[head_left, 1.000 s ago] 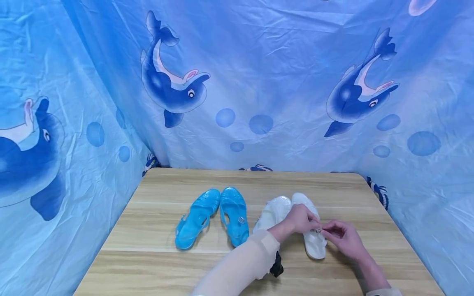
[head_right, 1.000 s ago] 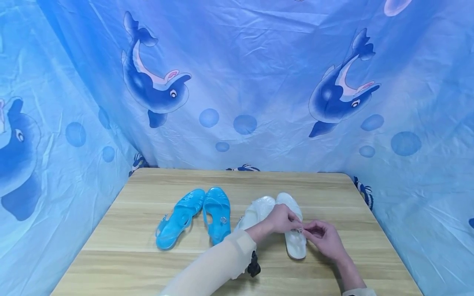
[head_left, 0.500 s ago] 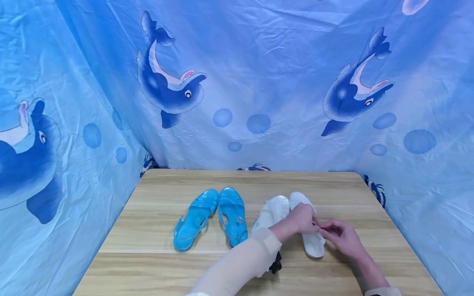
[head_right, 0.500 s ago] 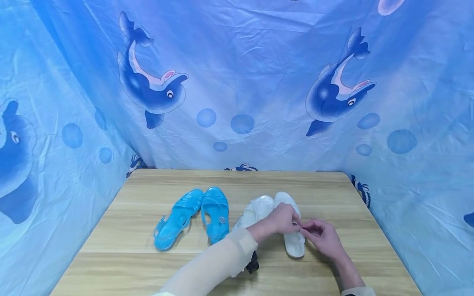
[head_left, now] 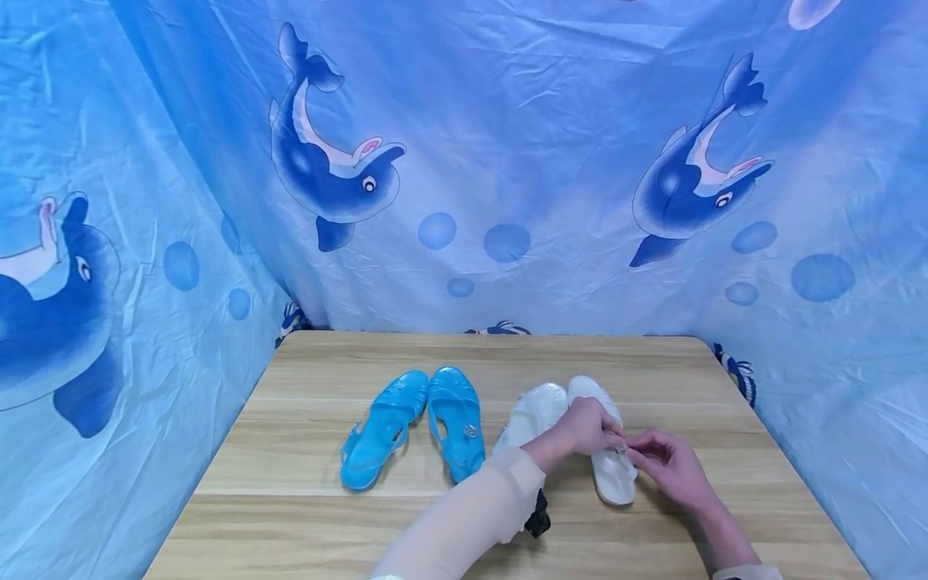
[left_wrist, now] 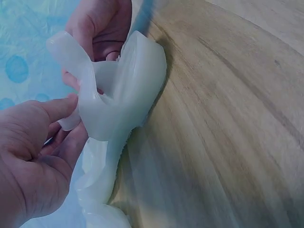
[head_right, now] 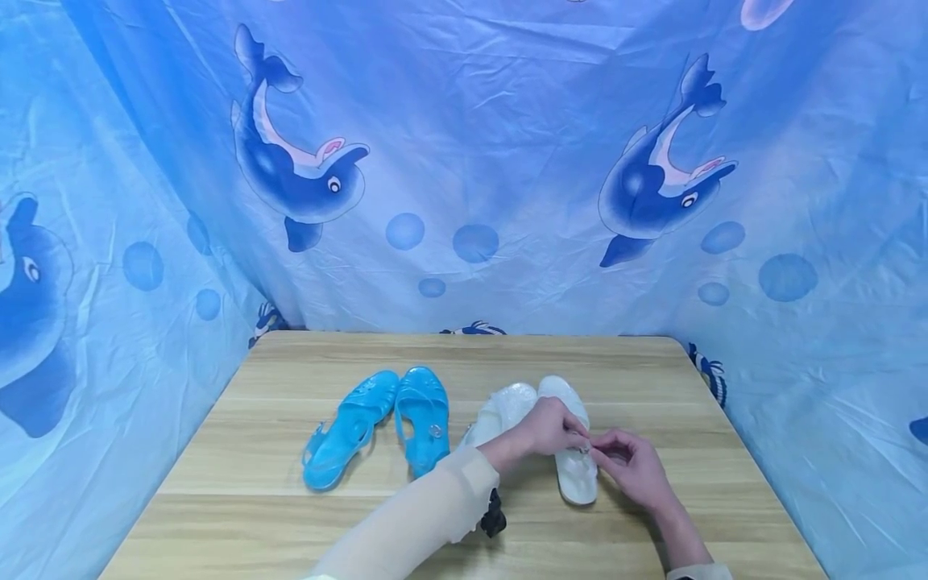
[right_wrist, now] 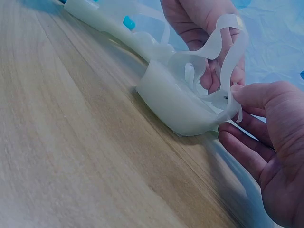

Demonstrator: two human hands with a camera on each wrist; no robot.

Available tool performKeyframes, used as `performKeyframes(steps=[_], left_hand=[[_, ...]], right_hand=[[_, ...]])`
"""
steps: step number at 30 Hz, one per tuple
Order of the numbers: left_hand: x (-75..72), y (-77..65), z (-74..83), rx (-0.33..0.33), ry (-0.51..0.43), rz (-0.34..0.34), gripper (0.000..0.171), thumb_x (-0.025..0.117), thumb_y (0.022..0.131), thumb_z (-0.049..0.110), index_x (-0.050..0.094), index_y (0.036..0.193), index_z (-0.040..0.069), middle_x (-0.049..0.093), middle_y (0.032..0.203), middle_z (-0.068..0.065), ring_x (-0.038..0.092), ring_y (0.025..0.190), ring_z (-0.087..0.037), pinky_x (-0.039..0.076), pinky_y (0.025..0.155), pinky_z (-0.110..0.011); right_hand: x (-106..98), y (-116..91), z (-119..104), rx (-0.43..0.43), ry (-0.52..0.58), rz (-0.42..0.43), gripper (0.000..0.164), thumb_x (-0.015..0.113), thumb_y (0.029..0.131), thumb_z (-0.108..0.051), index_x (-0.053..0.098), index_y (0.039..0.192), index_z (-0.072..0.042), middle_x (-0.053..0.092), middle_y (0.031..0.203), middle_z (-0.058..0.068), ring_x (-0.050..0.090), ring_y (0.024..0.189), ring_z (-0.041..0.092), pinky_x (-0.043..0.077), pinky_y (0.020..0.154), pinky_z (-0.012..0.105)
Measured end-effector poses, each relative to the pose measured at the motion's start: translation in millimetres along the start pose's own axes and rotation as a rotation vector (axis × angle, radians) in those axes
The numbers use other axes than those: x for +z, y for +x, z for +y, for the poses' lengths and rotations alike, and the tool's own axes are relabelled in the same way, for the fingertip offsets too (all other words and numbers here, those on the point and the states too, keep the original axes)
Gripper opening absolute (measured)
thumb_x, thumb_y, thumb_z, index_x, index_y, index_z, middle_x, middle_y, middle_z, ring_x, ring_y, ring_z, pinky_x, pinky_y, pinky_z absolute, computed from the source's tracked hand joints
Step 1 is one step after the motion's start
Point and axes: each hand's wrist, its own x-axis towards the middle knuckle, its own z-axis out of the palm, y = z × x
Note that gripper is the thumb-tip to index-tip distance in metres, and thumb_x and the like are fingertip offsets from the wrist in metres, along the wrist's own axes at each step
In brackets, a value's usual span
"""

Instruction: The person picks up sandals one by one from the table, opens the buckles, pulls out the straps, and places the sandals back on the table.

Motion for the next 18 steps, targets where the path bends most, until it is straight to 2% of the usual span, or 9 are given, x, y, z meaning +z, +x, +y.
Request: performKeyframes(steps=[2,8,13,18], left_hand=[[-0.2,1.0,0.1,0.009,0.032,-0.008,0.009,0.080,0.096,0.030,0.088,0.101,0.027,0.083,0.092,0.016,0.058,0.071,0.013,0.036,0.066,-0.001],[-3.5,7.5,5.8,0.079,0.239,-0.040,0.015,0.081,0.095,0.039,0.086,0.107,0.032,0.082,0.095,0.019,0.066,0.080,0.009,0.040,0.072,-0.003],[-5.4,9.6,7.9,0.067,0.228,-0.084,0.013,0.082,0.094,0.040,0.085,0.105,0.034,0.082,0.097,0.020,0.067,0.083,0.010,0.040,0.072,-0.001],[-5.5,8.5,3.0,0.076,0.169,-0.083,0.012,0.082,0.095,0.037,0.086,0.104,0.032,0.082,0.095,0.018,0.066,0.082,0.010,0.039,0.071,-0.002]], right_hand=[[-0.2,0.6,0.1,0.007,-0.005,-0.001,0.013,0.077,0.090,0.010,0.075,0.102,0.006,0.079,0.097,0.006,0.073,0.089,-0.002,0.060,0.076,0.016],[-1.6,1.2,-1.2,0.055,-0.024,-0.014,0.012,0.078,0.091,0.004,0.076,0.103,0.002,0.080,0.097,-0.005,0.074,0.092,-0.002,0.060,0.078,0.017],[-2.3,2.5,-2.3,0.067,-0.043,-0.024,0.013,0.080,0.091,0.002,0.076,0.104,0.001,0.080,0.098,0.001,0.073,0.092,-0.002,0.060,0.079,0.017],[-2.0,2.8,-2.3,0.066,-0.053,-0.032,0.013,0.079,0.091,0.003,0.075,0.104,0.002,0.079,0.098,0.005,0.073,0.091,0.001,0.060,0.079,0.017]])
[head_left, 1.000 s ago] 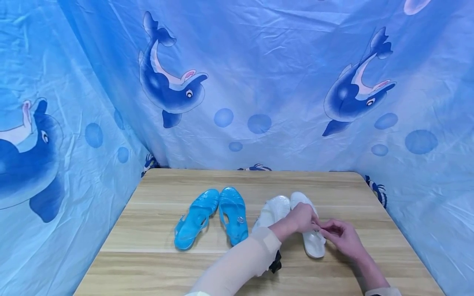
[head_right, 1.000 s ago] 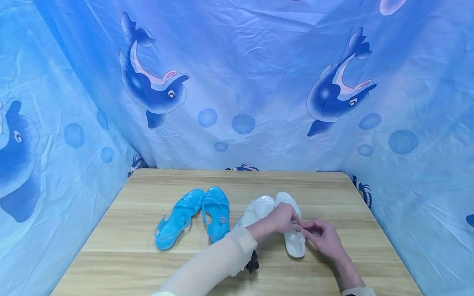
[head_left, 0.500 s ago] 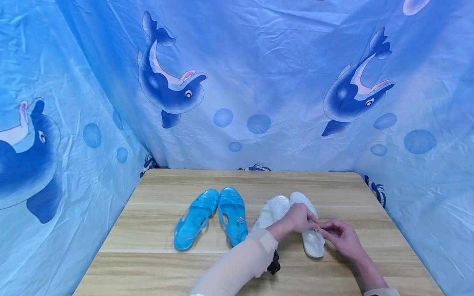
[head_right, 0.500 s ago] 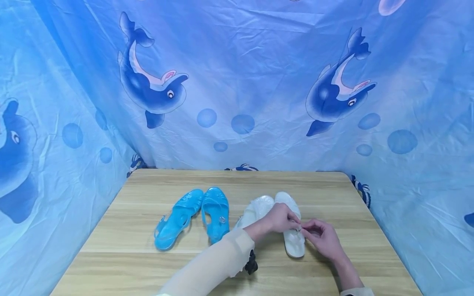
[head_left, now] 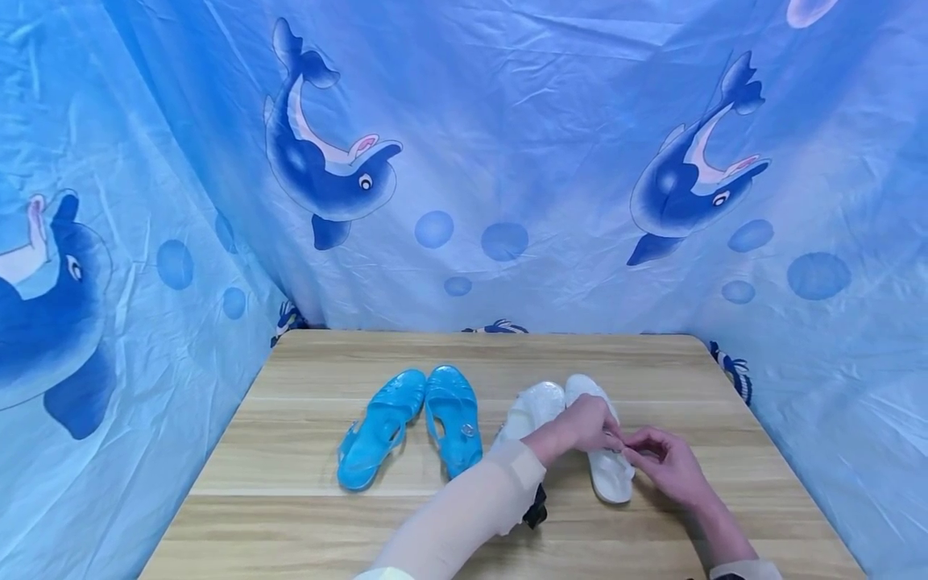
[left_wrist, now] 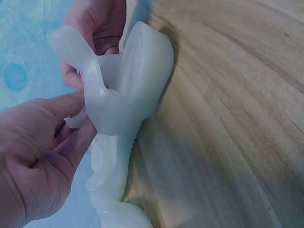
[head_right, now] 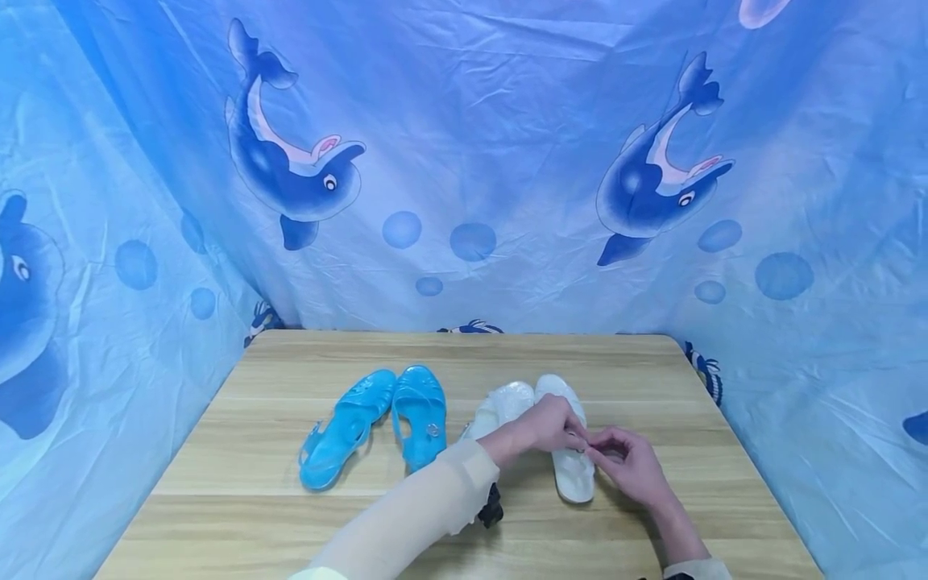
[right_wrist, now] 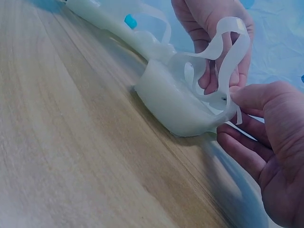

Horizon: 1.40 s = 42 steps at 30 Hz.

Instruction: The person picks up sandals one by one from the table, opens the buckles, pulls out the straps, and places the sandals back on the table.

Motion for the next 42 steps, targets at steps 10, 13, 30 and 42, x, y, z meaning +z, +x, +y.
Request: performKeyframes(steps=[10,13,30,42], left_hand=[[1.7,-4.9,-8.2,-0.004,-0.201,0.042,0.012,0.083,0.094,0.031,0.087,0.102,0.022,0.083,0.094,0.012,0.062,0.075,0.010,0.039,0.071,-0.002],[0.5,-4.3,-6.2,-0.013,-0.192,0.039,0.012,0.082,0.096,0.030,0.087,0.103,0.023,0.083,0.095,0.012,0.060,0.074,0.009,0.039,0.070,-0.003],[8.2,-9.5,-8.5,-0.038,-0.246,0.066,0.014,0.081,0.096,0.030,0.087,0.106,0.022,0.084,0.099,0.011,0.063,0.079,0.011,0.041,0.074,-0.002],[2.6,-4.6,6.0,-0.050,-0.061,0.015,0.016,0.076,0.097,0.028,0.085,0.110,0.024,0.082,0.099,0.013,0.065,0.081,0.004,0.043,0.071,-0.004]], right_hand=[[2.4,-2.1,-0.9,0.017,0.029,0.011,0.014,0.077,0.093,0.003,0.074,0.106,0.003,0.077,0.101,0.012,0.073,0.094,0.000,0.062,0.081,0.019],[0.5,-1.4,-0.4,0.035,-0.010,0.026,0.014,0.077,0.094,0.001,0.074,0.107,0.002,0.077,0.100,0.012,0.073,0.092,0.001,0.061,0.081,0.019],[1.6,-4.6,3.5,0.008,0.007,0.042,0.017,0.078,0.093,0.002,0.077,0.109,0.007,0.082,0.100,0.005,0.073,0.093,-0.005,0.060,0.079,0.015],[3.0,-5.6,-6.0,0.079,-0.014,0.059,0.019,0.079,0.093,-0.001,0.077,0.110,0.007,0.080,0.105,0.021,0.073,0.089,-0.004,0.062,0.073,0.019]])
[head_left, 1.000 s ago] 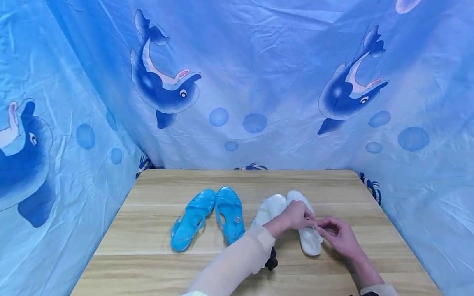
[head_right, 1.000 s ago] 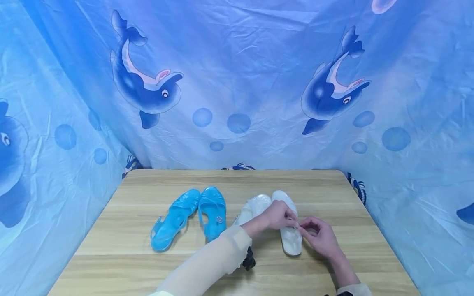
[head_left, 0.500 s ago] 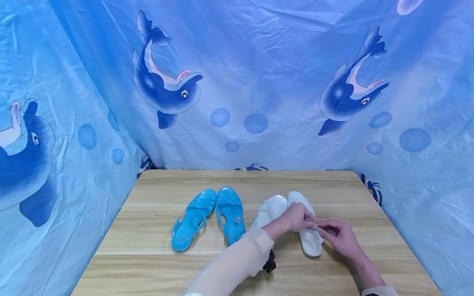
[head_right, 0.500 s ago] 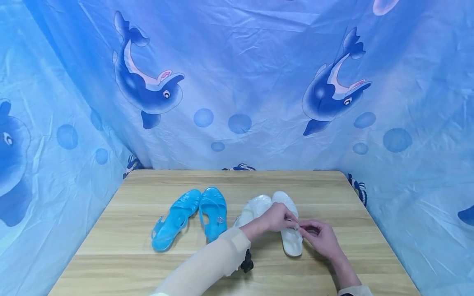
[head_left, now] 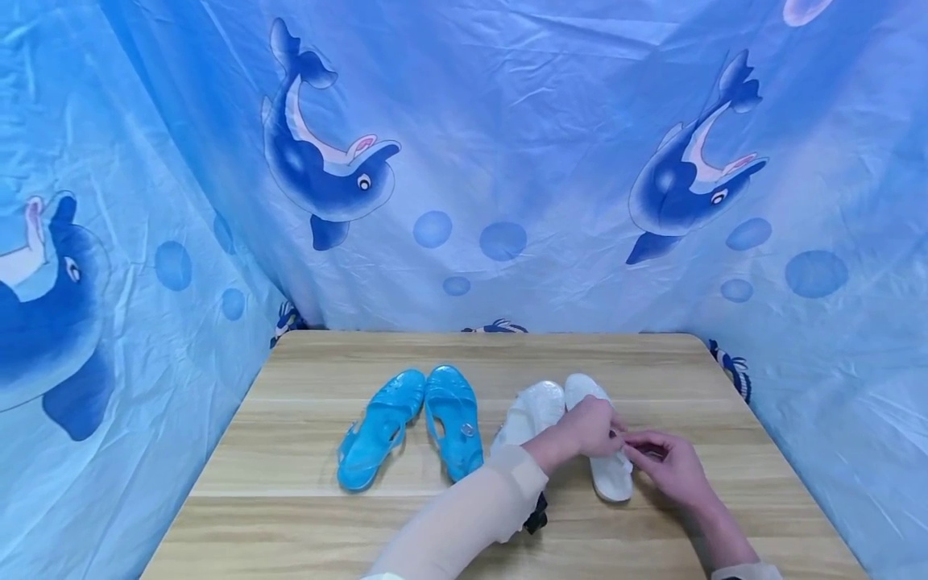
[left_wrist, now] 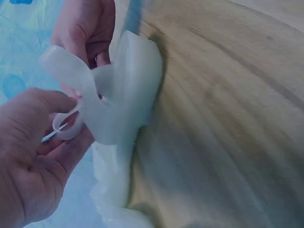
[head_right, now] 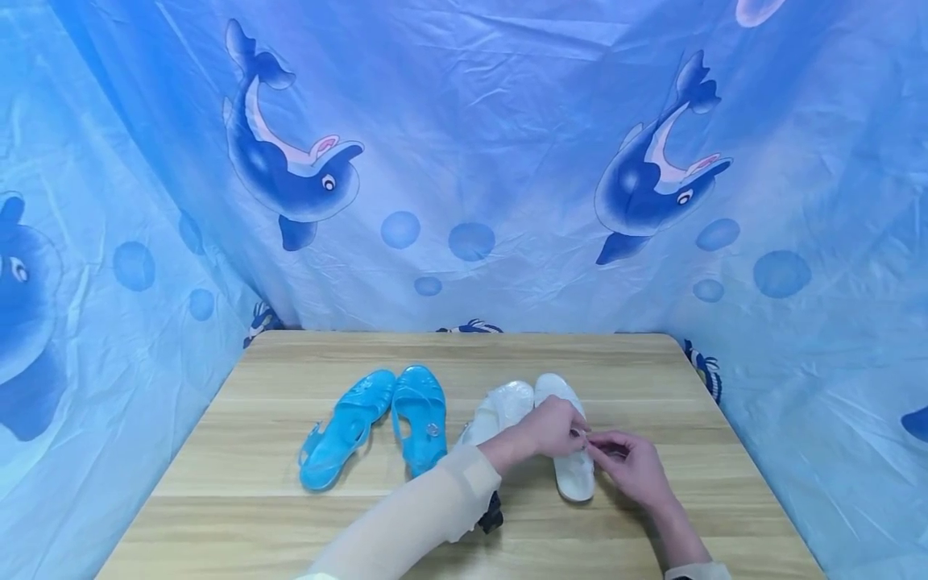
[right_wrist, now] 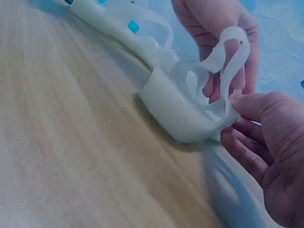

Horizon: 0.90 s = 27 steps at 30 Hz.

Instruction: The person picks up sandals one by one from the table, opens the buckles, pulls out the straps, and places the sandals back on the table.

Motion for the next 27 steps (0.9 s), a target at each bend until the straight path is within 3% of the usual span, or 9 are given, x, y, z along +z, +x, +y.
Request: performKeyframes(steps=[3,8,14,18,23,27], left_hand=[[-4.0,3.6,3.2,0.022,0.071,-0.020,0.013,0.078,0.097,0.030,0.085,0.107,0.027,0.082,0.100,0.016,0.067,0.084,0.005,0.045,0.074,-0.004],[-3.2,1.6,1.2,0.019,0.065,-0.013,0.011,0.080,0.097,0.034,0.086,0.105,0.029,0.082,0.100,0.016,0.070,0.092,0.006,0.046,0.083,-0.003],[0.2,-5.0,-2.1,0.077,0.090,0.023,0.012,0.078,0.098,0.036,0.086,0.104,0.030,0.082,0.098,0.018,0.070,0.091,0.008,0.044,0.082,-0.001],[1.7,-6.8,-3.6,0.065,0.106,0.040,0.013,0.077,0.099,0.039,0.086,0.105,0.032,0.082,0.096,0.020,0.070,0.090,0.009,0.043,0.083,-0.002],[3.6,-6.1,-5.7,0.021,0.029,0.055,0.014,0.078,0.098,0.040,0.086,0.104,0.032,0.082,0.094,0.019,0.067,0.086,0.009,0.041,0.080,-0.002],[4.7,-4.7,-7.4,0.038,0.017,0.086,0.012,0.079,0.097,0.038,0.087,0.104,0.031,0.082,0.094,0.019,0.068,0.085,0.009,0.042,0.078,-0.001]], right_hand=[[-2.0,3.6,-3.4,0.024,-0.021,0.000,0.019,0.079,0.093,-0.002,0.078,0.110,0.006,0.081,0.106,0.016,0.072,0.089,-0.005,0.061,0.074,0.018],[-2.3,4.2,-1.7,0.009,-0.007,-0.004,0.018,0.079,0.093,0.000,0.078,0.110,0.006,0.083,0.105,0.005,0.072,0.091,-0.005,0.060,0.076,0.017],[-0.1,-1.5,5.6,-0.025,0.032,0.009,0.018,0.079,0.092,0.001,0.078,0.108,0.007,0.082,0.101,-0.010,0.074,0.091,-0.002,0.060,0.075,0.017],[0.8,-3.3,7.7,-0.015,0.039,0.018,0.019,0.080,0.093,-0.002,0.078,0.110,0.007,0.082,0.100,-0.009,0.074,0.090,0.001,0.060,0.073,0.019],[-1.2,-2.5,7.6,0.004,0.020,0.020,0.022,0.079,0.094,-0.005,0.078,0.113,0.006,0.083,0.100,-0.004,0.074,0.090,0.000,0.060,0.074,0.019],[-1.3,-2.7,8.8,0.018,0.012,0.030,0.020,0.080,0.093,-0.004,0.078,0.111,0.007,0.082,0.097,-0.009,0.072,0.089,-0.003,0.059,0.074,0.018]])
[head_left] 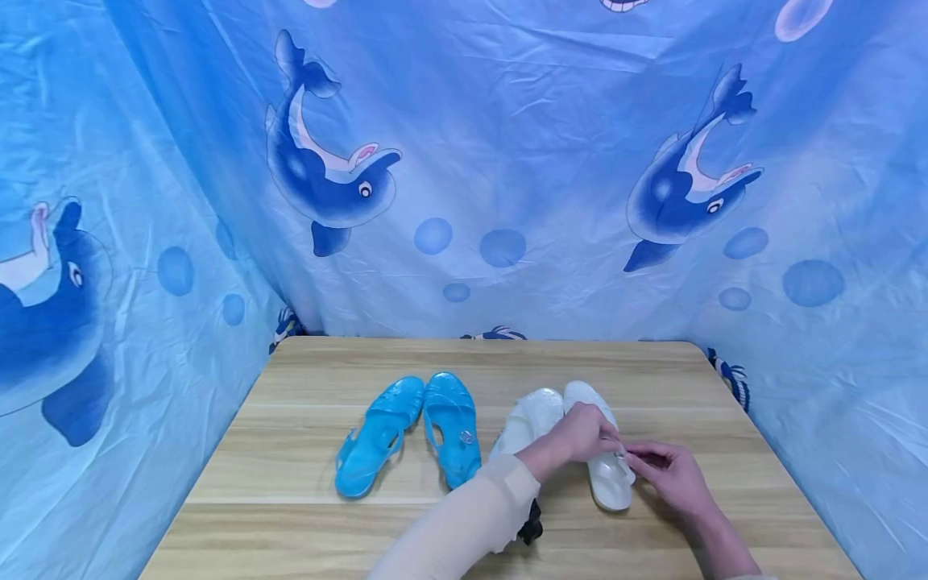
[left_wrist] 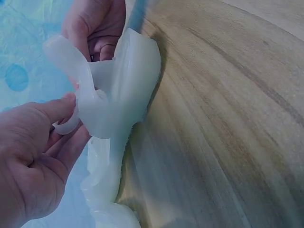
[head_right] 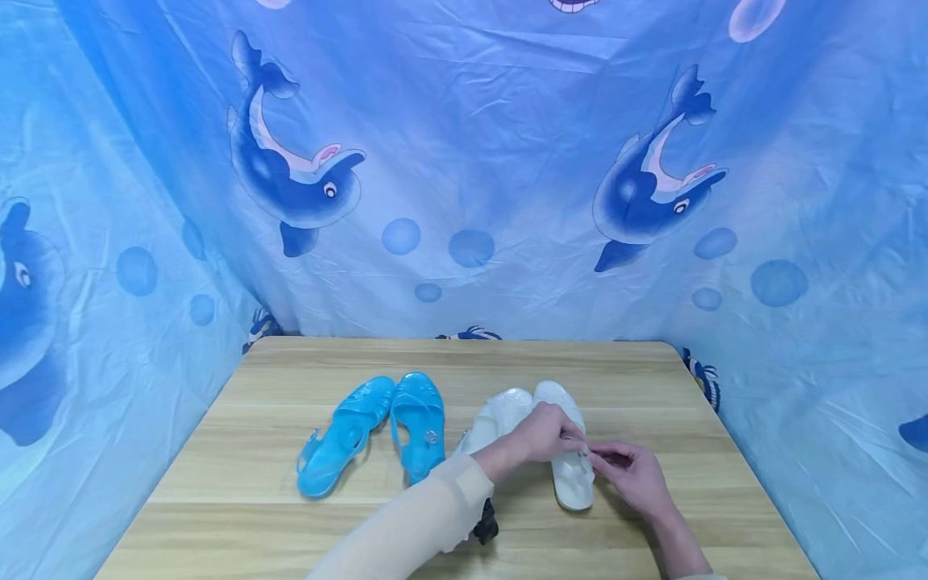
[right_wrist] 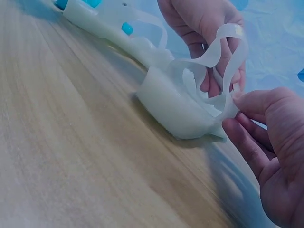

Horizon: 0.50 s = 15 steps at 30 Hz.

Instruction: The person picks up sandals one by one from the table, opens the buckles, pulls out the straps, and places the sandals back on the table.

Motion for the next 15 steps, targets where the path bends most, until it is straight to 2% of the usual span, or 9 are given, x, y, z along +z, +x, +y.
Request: performKeyframes(steps=[10,15], left_hand=[[-7.4,2.4,5.1,0.028,0.088,0.000,0.011,0.084,0.092,0.042,0.087,0.094,0.032,0.081,0.088,0.020,0.067,0.079,0.009,0.043,0.073,-0.002],[-5.8,1.4,3.3,-0.010,0.047,0.000,0.010,0.081,0.095,0.040,0.087,0.097,0.032,0.081,0.091,0.021,0.069,0.083,0.009,0.042,0.078,-0.001]], right_hand=[[1.9,2.9,-7.7,-0.011,0.035,-0.027,0.021,0.079,0.093,0.000,0.076,0.110,0.011,0.083,0.099,-0.006,0.075,0.085,0.000,0.063,0.069,0.023],[0.1,3.5,-6.9,0.000,0.039,-0.043,0.020,0.079,0.093,-0.001,0.076,0.110,0.011,0.082,0.099,-0.008,0.075,0.086,-0.002,0.063,0.071,0.023]])
